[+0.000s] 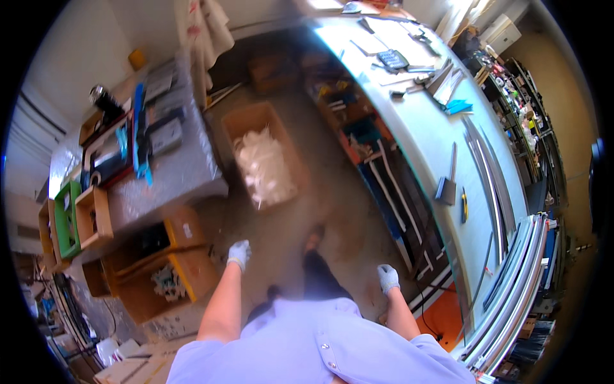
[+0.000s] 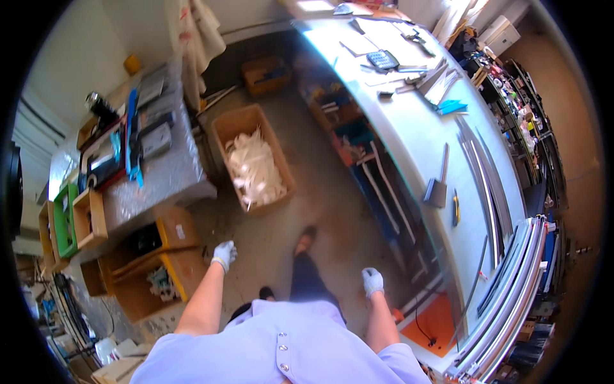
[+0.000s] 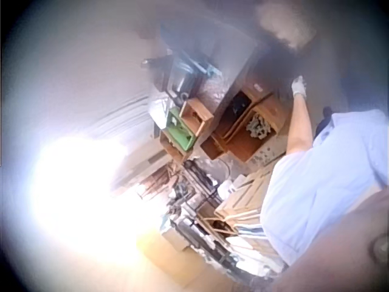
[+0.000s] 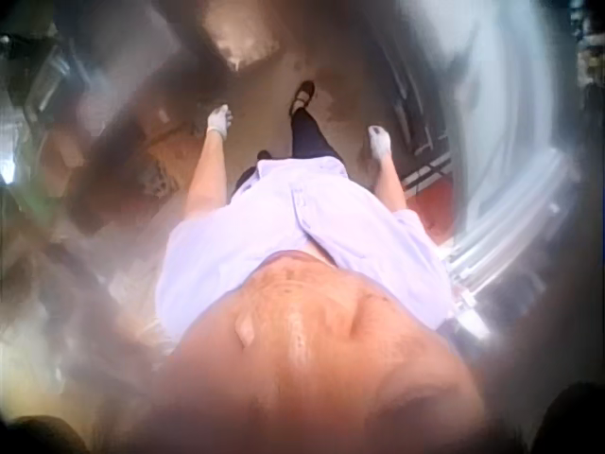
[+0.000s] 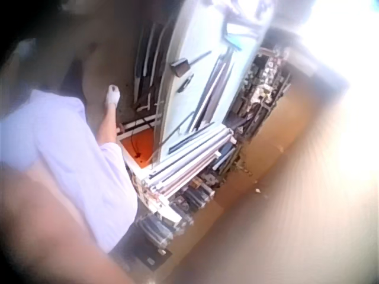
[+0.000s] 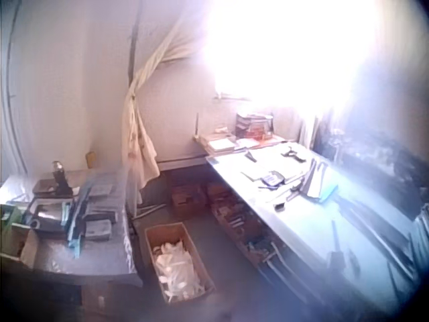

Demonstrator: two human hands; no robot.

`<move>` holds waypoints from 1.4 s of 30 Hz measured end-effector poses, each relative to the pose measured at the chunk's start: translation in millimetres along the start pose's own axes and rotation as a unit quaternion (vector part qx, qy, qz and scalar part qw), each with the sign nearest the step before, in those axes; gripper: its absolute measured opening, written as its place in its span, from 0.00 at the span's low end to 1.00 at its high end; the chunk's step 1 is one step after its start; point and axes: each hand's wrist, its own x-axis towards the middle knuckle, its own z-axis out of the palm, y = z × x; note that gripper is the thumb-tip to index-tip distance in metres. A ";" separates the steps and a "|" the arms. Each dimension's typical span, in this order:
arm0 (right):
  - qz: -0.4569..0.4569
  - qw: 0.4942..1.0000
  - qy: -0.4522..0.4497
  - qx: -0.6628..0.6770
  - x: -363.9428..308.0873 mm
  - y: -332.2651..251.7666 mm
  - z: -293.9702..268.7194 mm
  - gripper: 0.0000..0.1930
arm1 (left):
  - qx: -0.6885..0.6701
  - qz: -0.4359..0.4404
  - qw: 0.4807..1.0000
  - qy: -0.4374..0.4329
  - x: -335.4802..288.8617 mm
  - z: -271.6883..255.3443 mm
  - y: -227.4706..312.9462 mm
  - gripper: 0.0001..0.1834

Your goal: The person scores and cuts small dark material pieces with a utility knife and a ruler, sorts them into boxes, and marks one with a pen.

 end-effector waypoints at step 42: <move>-0.187 0.919 0.296 -0.184 571.3 -417.3 -179.5 0.09 | 0.672 0.203 0.711 0.048 333.0 488.6 346.2 0.19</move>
